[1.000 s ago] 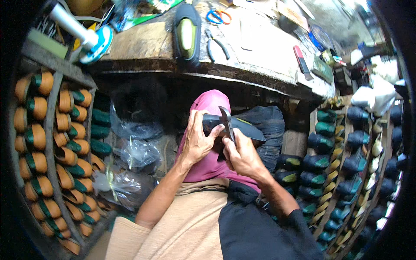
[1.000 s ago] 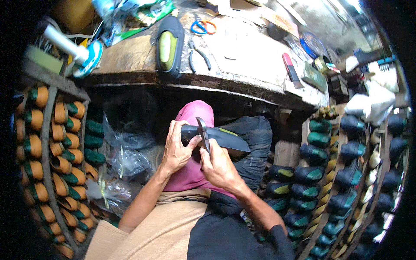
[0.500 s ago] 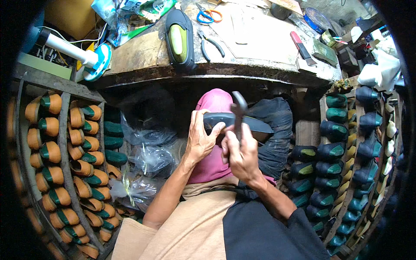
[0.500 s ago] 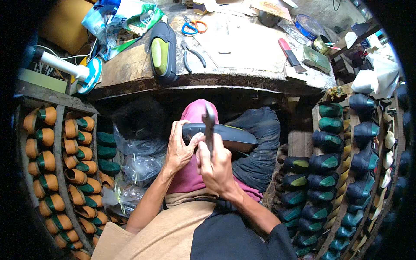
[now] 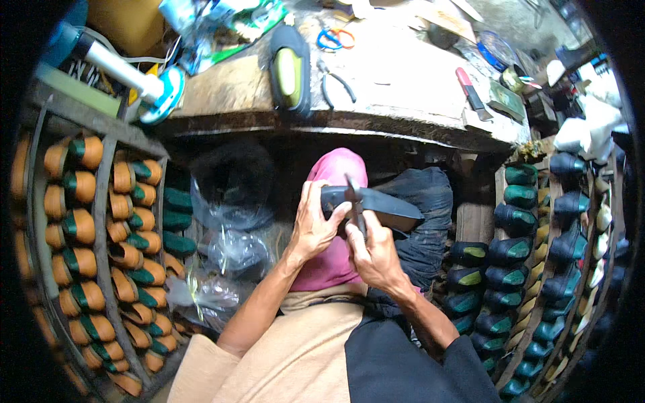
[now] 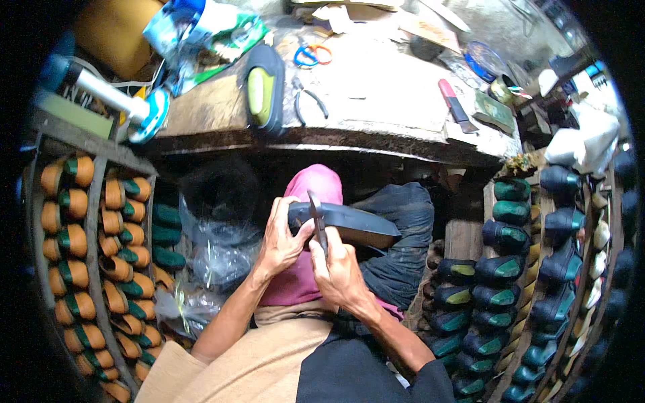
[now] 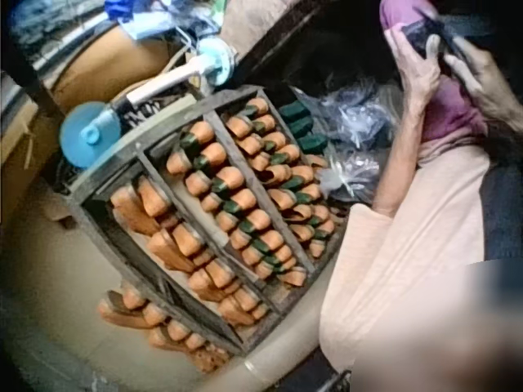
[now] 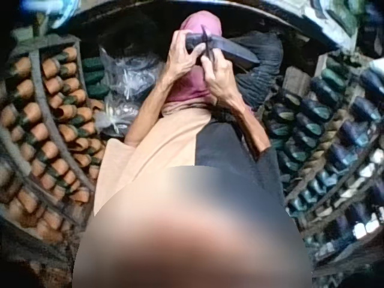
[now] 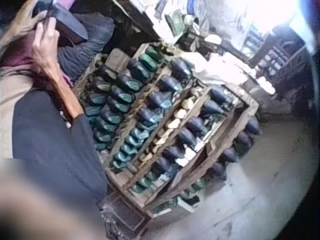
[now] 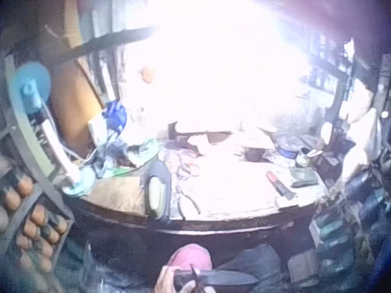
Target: The person is repairing a black slip-on shoe by repeatedly hammering the sole and using a curved metal tool to press and shape the shoe's edge. The person holds the shoe with one hand and uses a hammer and a curved tool with the other hand to work on the sole and upper parts.
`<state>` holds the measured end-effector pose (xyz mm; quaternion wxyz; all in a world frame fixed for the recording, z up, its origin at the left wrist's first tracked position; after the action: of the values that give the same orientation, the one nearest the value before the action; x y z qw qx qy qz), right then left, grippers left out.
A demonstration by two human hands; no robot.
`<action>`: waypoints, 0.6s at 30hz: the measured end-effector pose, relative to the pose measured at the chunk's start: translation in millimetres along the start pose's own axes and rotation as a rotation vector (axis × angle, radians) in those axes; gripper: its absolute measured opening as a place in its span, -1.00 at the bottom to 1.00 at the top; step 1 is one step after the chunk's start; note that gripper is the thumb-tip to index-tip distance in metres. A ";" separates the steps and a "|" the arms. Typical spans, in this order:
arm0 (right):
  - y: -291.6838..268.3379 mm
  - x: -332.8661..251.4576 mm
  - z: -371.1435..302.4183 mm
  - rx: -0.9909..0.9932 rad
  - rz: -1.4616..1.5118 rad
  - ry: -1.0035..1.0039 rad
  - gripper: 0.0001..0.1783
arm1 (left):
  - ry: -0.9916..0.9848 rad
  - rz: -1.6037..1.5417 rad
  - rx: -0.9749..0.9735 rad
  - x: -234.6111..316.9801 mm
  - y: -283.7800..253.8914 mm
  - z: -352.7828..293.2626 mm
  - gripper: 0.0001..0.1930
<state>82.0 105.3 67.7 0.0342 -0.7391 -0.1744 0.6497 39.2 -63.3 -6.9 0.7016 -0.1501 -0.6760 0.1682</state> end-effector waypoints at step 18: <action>-78.6 58.9 -100.0 -0.022 -0.924 0.043 -0.48 | 0.046 0.044 -0.113 6.8 -39.5 -6.1 -0.18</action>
<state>168.1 214.4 49.0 0.3159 -0.5975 -0.4917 0.5490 46.7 -95.7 16.3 0.7034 -0.2080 -0.6647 0.1415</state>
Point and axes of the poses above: each hand's wrist, its own z-axis towards the middle knuckle, its own y-axis out of the palm, x = y × z, the point moved 2 cm from there along z, towards the middle knuckle, and after that the axes turned 4 degrees about -y, right-handed, at the moved point
